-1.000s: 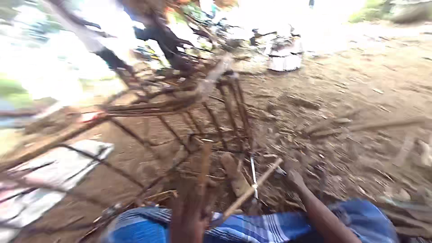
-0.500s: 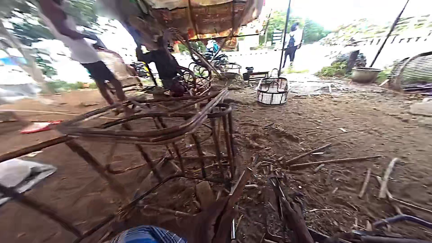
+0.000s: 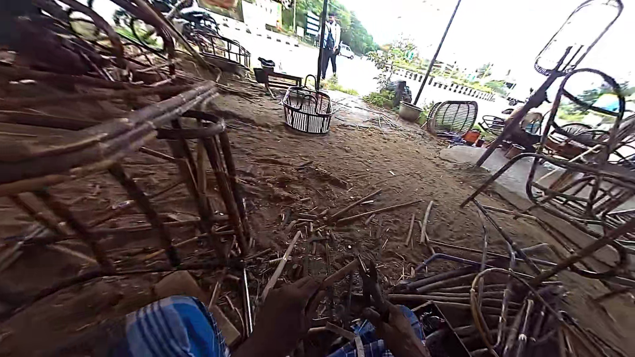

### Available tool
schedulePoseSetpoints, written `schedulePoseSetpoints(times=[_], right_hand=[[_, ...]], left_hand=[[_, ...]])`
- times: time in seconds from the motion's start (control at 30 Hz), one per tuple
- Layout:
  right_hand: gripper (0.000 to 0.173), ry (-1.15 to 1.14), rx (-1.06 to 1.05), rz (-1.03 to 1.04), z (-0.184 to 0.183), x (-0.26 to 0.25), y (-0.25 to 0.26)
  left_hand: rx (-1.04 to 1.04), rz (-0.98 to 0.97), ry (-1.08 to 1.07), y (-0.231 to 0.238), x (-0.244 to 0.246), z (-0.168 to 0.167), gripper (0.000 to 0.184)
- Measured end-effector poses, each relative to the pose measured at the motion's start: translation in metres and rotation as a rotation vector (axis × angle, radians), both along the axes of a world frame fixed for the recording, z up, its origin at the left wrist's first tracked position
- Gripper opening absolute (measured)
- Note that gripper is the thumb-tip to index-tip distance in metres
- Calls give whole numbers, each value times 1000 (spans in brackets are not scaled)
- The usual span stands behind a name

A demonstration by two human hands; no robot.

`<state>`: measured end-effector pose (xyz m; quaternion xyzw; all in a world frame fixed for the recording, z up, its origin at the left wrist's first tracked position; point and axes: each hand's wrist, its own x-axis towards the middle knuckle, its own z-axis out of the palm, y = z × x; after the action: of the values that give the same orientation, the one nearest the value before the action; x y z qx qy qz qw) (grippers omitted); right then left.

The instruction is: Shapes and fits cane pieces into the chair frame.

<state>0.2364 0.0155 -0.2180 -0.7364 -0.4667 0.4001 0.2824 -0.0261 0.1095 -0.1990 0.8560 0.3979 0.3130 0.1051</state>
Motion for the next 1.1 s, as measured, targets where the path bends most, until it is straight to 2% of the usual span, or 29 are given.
schedulePoseSetpoints(times=[0.13, 0.3, 0.43, 0.6, 0.73, 0.83, 1.1], right_hand=[[48, 50, 19, 21, -11, -10, -8], [47, 124, 118, 67, 2, -26, -11], [49, 232, 192, 174, -2, -25, -8], [61, -42, 198, 178, -6, -27, -8], [62, -63, 304, 145, -9, -29, -9], [75, -64, 312, 109, -1, -27, -7], [57, -209, 344, 185, 13, -9, -2]], left_hand=[[1, -42, 14, -3, -3, -3, 39], [4, -92, 18, -4, -10, 0, 36], [23, -125, 58, 3, -24, 5, 38], [45, -147, 123, 4, -28, 7, 36], [114, -144, 104, -1, -24, 8, 35], [214, -158, 84, -6, -19, 11, 36], [281, -96, 21, -27, -4, 16, 37]])
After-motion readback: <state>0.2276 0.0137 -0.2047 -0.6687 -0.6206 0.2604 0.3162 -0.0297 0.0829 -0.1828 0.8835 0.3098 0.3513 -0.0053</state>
